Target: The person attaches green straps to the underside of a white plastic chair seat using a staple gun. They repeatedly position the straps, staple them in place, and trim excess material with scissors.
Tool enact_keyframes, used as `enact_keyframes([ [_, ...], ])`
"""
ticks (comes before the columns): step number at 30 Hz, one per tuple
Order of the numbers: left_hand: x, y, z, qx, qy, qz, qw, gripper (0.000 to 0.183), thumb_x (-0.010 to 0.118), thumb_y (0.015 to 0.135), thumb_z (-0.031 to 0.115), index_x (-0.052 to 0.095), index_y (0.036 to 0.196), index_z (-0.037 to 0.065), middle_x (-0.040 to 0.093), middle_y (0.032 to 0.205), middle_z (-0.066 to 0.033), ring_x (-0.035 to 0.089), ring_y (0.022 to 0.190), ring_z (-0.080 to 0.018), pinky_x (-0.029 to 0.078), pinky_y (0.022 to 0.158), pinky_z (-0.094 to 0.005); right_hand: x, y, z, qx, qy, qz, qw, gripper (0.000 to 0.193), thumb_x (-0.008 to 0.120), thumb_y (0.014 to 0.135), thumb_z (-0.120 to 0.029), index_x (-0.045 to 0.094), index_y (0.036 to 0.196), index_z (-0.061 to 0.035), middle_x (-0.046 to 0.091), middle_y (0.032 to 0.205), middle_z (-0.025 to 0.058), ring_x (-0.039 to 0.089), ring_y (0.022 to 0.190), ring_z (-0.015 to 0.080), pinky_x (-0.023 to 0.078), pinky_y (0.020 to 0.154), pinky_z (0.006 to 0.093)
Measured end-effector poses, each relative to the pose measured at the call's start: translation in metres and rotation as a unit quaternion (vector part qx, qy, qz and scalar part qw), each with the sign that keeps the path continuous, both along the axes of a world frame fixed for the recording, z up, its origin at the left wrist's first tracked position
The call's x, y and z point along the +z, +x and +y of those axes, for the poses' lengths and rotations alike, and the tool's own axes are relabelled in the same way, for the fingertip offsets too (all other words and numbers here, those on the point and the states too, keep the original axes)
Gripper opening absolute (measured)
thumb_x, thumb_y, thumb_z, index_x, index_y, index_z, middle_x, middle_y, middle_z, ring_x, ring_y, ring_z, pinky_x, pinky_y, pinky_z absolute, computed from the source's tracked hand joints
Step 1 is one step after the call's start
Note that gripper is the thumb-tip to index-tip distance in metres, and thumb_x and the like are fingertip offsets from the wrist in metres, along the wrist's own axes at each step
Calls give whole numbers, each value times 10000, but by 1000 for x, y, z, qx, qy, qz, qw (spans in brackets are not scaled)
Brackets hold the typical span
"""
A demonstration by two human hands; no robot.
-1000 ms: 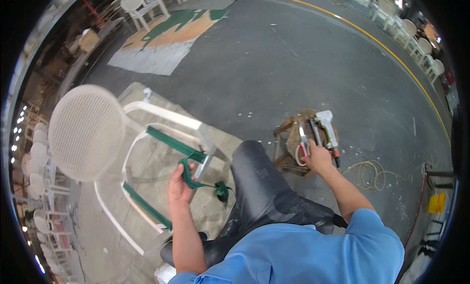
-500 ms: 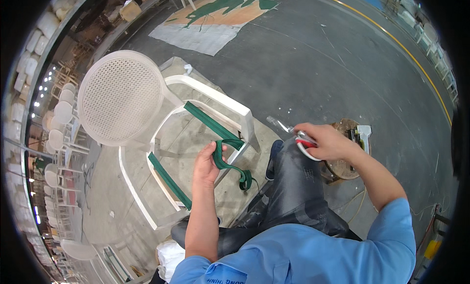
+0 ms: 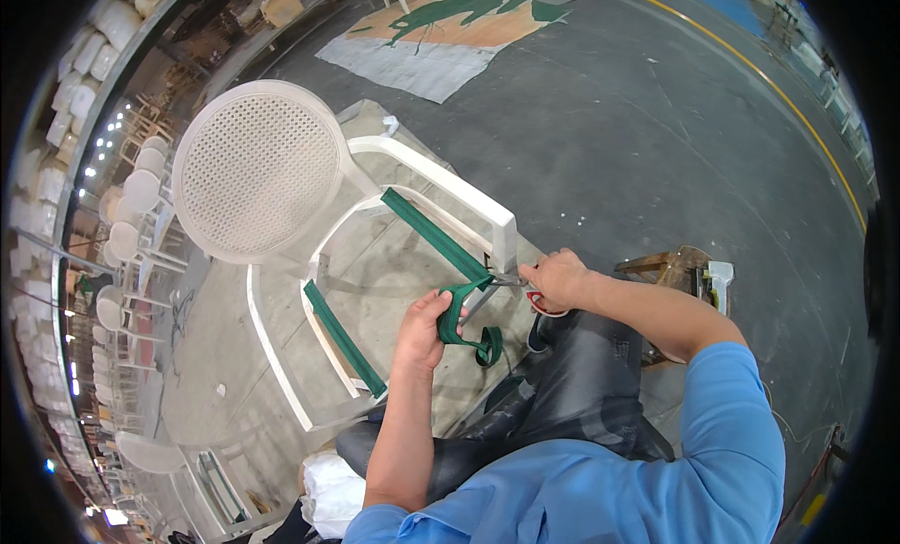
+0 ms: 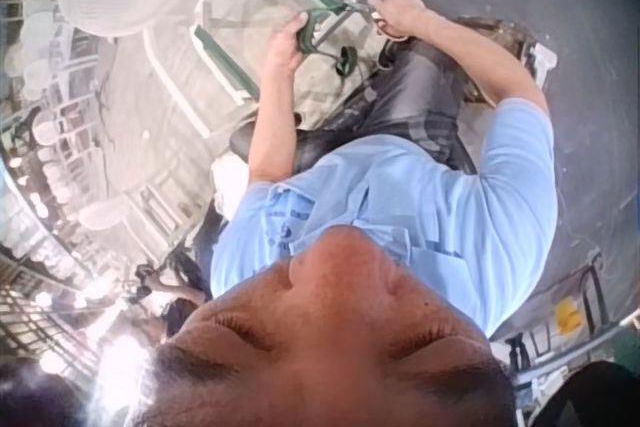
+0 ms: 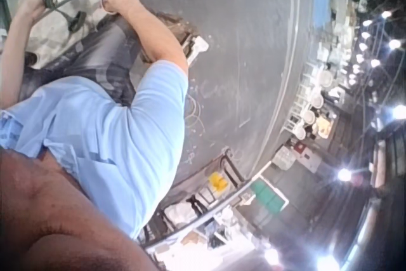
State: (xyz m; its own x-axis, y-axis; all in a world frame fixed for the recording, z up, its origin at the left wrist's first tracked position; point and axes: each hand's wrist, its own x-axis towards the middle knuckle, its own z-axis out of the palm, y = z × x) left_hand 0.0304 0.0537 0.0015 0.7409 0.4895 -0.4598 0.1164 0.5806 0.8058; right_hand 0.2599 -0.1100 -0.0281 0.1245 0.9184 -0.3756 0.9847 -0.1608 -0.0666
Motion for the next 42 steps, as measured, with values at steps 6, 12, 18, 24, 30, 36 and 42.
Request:
enact_keyframes([
  [6,8,4,-12,-13,25,16,999,173,613,1019,164,665,1071,7,718,832,-87,663,670,-133,534,578,-262,-17,23,15,55,15,36,998,487,741,872,-345,517,1258,-149,699,1006,152,717,936,362,551,765,489],
  [12,11,10,-9,-11,27,9,1000,153,611,1018,158,669,1047,19,717,861,-88,679,707,-130,535,578,-260,-29,51,18,119,49,100,987,457,759,865,-314,498,1211,-169,681,881,163,704,877,402,544,746,506],
  [18,14,11,-6,-3,16,10,1000,144,619,1016,155,670,1036,22,712,851,-79,682,702,-133,537,565,-261,-32,42,16,122,108,76,984,455,754,863,-335,486,1181,-151,686,863,170,704,864,392,538,742,508],
  [24,11,17,-13,-4,19,6,1000,144,616,1020,155,670,1030,22,710,846,-74,684,693,-139,542,562,-263,-30,33,25,115,62,85,988,450,747,869,-358,496,1176,-144,694,863,157,714,866,385,545,743,507],
  [30,10,13,-11,-2,16,4,1000,145,625,1018,161,668,1030,23,711,853,-82,687,706,-140,548,562,-271,-37,25,27,123,134,84,980,440,751,864,-359,518,1169,-143,697,810,146,716,835,369,539,728,497],
  [36,14,13,-10,2,-1,-77,997,152,651,996,151,654,1080,24,710,884,-93,683,697,-168,554,560,-287,-17,12,18,119,91,97,984,402,727,872,-360,539,1163,-155,698,786,128,714,812,364,526,703,508],
  [42,-26,-63,29,159,136,-2,978,257,615,1027,189,649,1173,-20,736,1028,-134,710,883,-241,563,855,-366,46,-4,-87,1,272,151,951,435,770,847,-382,582,1166,-154,707,856,104,719,777,330,533,629,477],
])
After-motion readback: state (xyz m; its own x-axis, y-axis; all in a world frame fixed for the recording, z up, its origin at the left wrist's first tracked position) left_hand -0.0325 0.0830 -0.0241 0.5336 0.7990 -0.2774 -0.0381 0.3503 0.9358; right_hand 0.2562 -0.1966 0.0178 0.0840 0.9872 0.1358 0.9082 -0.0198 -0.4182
